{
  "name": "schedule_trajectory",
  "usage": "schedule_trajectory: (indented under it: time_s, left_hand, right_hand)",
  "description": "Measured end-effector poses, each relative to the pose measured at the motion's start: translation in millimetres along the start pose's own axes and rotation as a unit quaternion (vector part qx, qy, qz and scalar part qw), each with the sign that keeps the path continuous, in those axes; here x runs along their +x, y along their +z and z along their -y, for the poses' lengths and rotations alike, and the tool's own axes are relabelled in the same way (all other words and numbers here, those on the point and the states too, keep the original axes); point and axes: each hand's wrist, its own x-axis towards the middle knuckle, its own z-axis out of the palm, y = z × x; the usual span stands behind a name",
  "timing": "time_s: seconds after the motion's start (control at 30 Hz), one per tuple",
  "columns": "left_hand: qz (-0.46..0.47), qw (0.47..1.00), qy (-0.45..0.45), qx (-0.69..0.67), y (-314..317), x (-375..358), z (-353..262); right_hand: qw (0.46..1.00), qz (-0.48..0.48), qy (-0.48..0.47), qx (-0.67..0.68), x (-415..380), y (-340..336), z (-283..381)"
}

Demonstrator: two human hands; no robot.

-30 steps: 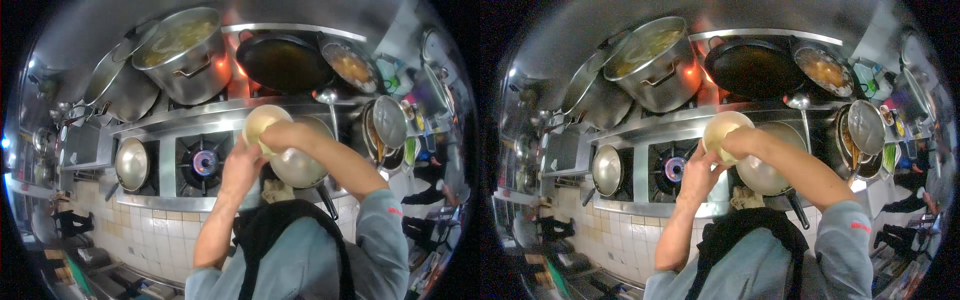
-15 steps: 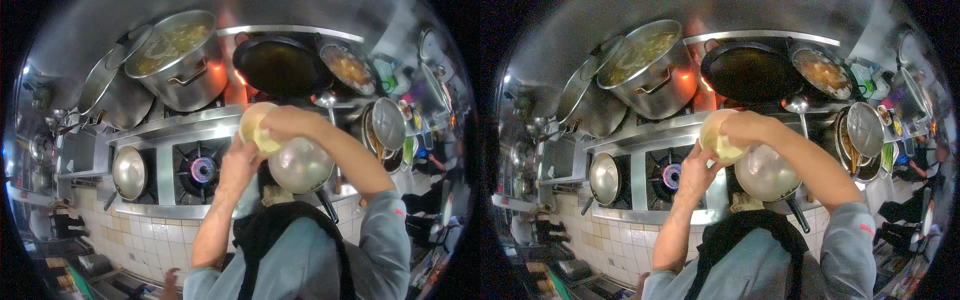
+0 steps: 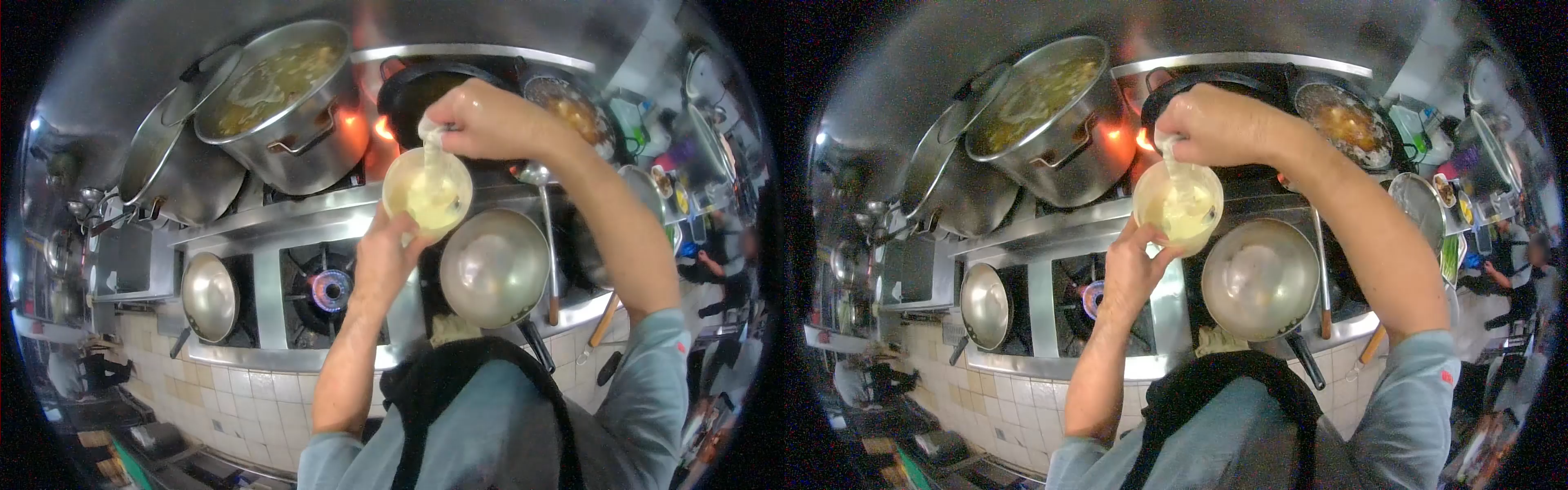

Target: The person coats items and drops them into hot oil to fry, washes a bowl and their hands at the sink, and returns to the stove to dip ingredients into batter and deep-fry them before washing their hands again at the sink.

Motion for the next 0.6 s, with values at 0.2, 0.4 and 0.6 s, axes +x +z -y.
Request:
schedule_trajectory:
  time_s: [0.2,0.4,0.6]
  left_hand:
    - [0.001,1.000,-0.016,-0.009,2,18,-1]
    - [0.005,0.999,-0.029,-0.021,4,29,3]
    - [0.024,0.999,-0.038,-0.024,6,35,6]
  right_hand:
    - [0.999,0.008,0.009,-0.039,7,1,-23]
    - [0.999,0.027,0.011,-0.031,14,11,-56]
    - [0.991,-0.073,0.108,0.032,35,-39,-69]
